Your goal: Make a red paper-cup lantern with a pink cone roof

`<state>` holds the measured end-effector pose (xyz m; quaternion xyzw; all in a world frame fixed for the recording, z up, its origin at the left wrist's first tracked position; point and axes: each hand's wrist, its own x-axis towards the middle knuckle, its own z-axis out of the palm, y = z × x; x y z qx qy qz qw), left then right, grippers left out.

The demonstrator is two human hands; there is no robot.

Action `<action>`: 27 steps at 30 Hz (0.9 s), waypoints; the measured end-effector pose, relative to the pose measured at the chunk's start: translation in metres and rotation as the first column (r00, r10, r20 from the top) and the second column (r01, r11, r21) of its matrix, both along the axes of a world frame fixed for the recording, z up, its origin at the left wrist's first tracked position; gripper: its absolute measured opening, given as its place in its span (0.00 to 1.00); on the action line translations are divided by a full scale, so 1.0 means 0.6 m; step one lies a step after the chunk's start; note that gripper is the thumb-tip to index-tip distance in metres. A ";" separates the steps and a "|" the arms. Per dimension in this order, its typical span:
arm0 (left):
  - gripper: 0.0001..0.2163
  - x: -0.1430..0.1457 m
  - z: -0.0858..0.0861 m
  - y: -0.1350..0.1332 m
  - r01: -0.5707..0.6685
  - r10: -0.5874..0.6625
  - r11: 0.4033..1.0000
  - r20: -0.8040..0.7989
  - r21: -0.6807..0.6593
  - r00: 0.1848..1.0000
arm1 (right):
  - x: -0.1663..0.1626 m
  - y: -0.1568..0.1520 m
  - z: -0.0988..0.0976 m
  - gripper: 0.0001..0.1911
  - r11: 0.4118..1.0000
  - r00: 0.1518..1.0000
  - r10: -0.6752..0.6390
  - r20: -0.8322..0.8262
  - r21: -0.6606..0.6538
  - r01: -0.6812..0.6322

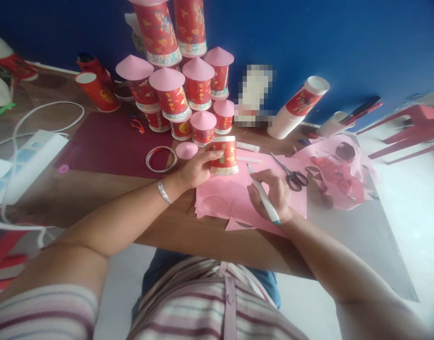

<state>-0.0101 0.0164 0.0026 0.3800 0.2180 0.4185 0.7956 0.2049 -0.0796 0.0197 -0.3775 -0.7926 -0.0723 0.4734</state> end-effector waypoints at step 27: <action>0.19 0.013 0.011 -0.013 0.058 -0.019 0.976 -0.183 0.212 0.983 | -0.027 -0.014 0.015 0.11 0.997 0.996 0.079 0.035 -0.020 -0.079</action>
